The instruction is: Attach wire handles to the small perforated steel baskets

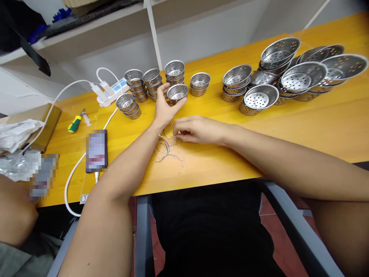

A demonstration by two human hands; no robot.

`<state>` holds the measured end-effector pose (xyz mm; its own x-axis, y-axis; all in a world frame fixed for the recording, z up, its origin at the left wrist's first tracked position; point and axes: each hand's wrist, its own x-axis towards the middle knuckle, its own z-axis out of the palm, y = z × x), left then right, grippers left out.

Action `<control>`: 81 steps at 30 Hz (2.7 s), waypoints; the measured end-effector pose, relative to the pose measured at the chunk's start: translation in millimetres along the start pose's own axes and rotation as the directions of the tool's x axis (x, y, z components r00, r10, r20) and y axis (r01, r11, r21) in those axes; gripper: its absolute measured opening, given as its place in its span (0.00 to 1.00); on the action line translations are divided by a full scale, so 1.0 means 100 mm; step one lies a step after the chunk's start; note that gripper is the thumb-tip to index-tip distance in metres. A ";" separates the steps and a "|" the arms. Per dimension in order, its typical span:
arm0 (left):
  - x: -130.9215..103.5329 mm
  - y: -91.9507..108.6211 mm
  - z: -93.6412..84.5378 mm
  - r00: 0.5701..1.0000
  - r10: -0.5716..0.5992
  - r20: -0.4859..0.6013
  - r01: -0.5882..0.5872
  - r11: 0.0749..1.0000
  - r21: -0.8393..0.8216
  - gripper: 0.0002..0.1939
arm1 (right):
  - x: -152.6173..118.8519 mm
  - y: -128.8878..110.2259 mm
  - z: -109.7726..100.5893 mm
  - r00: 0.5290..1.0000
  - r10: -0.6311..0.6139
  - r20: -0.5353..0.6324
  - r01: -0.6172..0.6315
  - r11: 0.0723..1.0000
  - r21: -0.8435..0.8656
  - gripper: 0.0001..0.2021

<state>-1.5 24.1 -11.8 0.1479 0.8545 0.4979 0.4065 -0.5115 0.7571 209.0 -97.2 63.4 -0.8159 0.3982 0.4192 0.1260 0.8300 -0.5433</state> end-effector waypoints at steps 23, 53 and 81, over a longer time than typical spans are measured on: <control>0.04 -0.05 -0.01 0.981 0.160 0.111 -0.165 0.985 0.038 0.48 | -0.13 0.44 -0.52 0.637 0.422 -0.645 -0.323 0.906 0.274 0.25; -0.02 0.12 -0.02 0.960 0.280 0.022 -0.280 0.960 0.006 0.45 | -0.11 0.70 -0.44 0.629 0.263 -0.731 -0.255 0.959 0.126 0.35; -0.08 0.09 0.14 0.940 0.286 0.185 -0.252 0.950 -0.187 0.54 | -0.04 0.54 -0.32 0.708 0.310 -0.634 -0.282 0.948 0.147 0.14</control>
<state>13.6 14.1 -15.0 0.4224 0.6738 0.6063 0.1803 -0.7180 0.6723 237.0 -41.8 56.1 -0.1812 0.7868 0.5901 0.2668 0.6168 -0.7405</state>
